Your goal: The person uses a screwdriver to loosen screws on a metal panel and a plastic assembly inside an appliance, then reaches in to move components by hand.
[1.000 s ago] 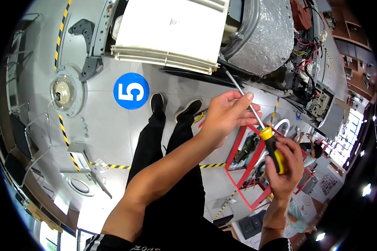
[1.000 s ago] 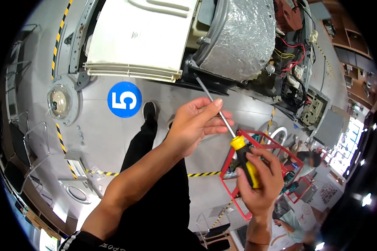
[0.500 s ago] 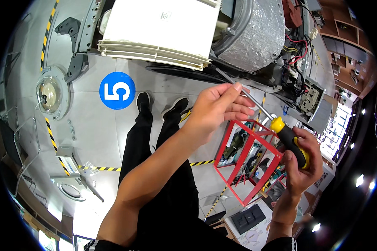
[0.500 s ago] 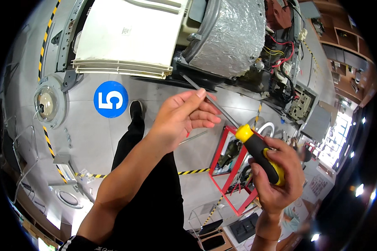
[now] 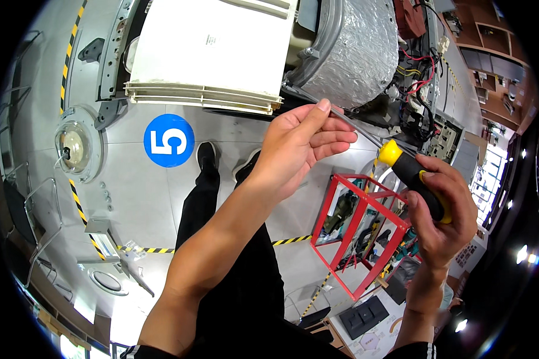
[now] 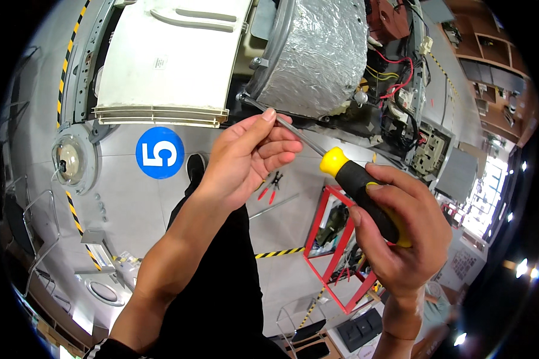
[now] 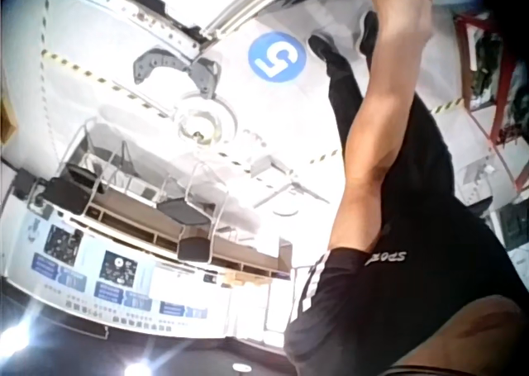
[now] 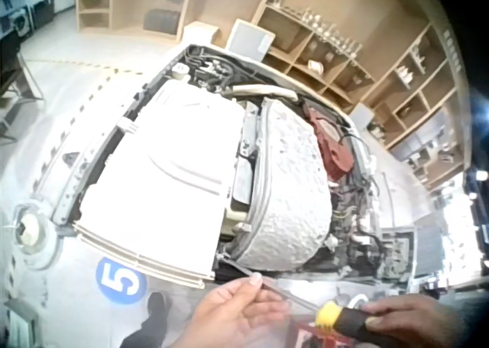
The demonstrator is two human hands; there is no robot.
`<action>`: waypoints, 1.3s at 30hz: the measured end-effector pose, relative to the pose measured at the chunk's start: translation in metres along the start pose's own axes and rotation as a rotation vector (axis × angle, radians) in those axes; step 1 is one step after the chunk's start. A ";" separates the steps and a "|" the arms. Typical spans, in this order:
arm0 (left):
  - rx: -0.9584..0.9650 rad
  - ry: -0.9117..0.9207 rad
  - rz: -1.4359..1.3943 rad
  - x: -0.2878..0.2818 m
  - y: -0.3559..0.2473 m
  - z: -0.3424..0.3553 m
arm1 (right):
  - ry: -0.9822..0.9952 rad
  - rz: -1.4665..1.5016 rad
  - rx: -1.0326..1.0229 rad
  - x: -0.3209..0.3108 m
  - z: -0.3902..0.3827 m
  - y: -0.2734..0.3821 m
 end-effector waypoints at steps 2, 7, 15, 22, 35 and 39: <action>0.003 0.018 -0.017 -0.002 0.001 0.002 | 0.023 -0.029 -0.027 0.001 0.004 0.002; -0.004 0.007 -0.056 -0.003 0.003 0.002 | 0.070 -0.055 -0.065 0.001 0.009 0.003; 0.035 0.058 -0.244 0.002 0.002 0.006 | 0.053 0.378 0.166 -0.004 0.028 -0.002; 0.096 -0.010 0.184 0.020 -0.018 -0.018 | 0.027 -0.133 -0.089 -0.027 0.072 0.019; 0.767 0.285 1.722 0.105 -0.108 -0.026 | 0.270 -0.387 -0.227 -0.023 0.072 0.030; 0.706 0.432 1.620 0.105 -0.108 -0.020 | 0.307 -0.448 -0.259 -0.019 0.080 0.024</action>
Point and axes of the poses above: each hand's wrist, its own z-axis towards the middle knuckle, its own x-axis out of the palm, y = z × x, the point moved 8 cm from there along z, towards the middle knuckle, and after that the axes turned 6 degrees about -z, right-handed, at the moved point
